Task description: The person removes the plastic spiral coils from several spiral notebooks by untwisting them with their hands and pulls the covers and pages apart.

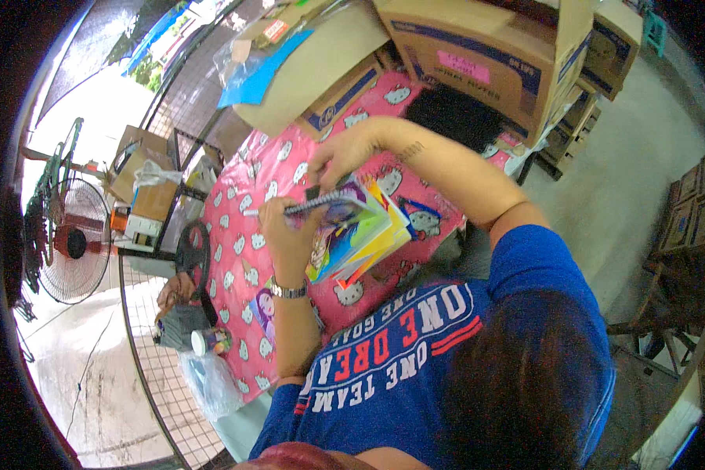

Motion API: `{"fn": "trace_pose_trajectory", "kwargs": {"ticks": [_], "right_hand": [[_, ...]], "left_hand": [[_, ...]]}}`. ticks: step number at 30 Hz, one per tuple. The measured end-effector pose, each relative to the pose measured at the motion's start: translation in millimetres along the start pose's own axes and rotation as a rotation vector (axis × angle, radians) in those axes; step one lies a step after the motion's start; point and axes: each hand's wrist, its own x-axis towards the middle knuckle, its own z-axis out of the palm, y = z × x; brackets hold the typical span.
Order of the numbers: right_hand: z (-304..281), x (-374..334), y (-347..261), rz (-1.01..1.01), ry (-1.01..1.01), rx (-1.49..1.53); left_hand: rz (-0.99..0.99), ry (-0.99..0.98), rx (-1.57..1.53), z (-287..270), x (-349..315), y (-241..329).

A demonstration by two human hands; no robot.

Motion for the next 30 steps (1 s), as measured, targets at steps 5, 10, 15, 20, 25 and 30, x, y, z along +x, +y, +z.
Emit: {"fn": "trace_pose_trajectory", "kwargs": {"ticks": [5, 10, 15, 20, 25, 30], "right_hand": [[5.1, 2.5, 2.2, -0.081, 0.073, 0.558], [-1.0, 9.5, -3.2, -0.085, 0.131, 0.510], [2.0, 12.1, -11.3, -0.176, 0.149, 0.659], [-8.8, 16.3, -10.4, 0.102, 0.033, 0.170], [4.1, 8.0, -3.3, -0.074, 0.195, 0.681], [-0.5, 14.2, 9.6, -0.047, 0.182, 0.552]], "left_hand": [[0.022, 0.069, 0.055, 2.3, 6.5, -1.5], [-0.016, 0.025, 0.059, -6.0, 6.9, -35.3], [0.048, 0.052, 0.044, -2.9, 1.7, -31.1], [0.001, 0.059, 0.033, 2.2, 5.4, -27.9], [-0.049, 0.067, -0.023, 2.4, 5.5, -21.2], [-0.045, 0.041, -0.043, -1.1, 4.7, -26.5]]}}
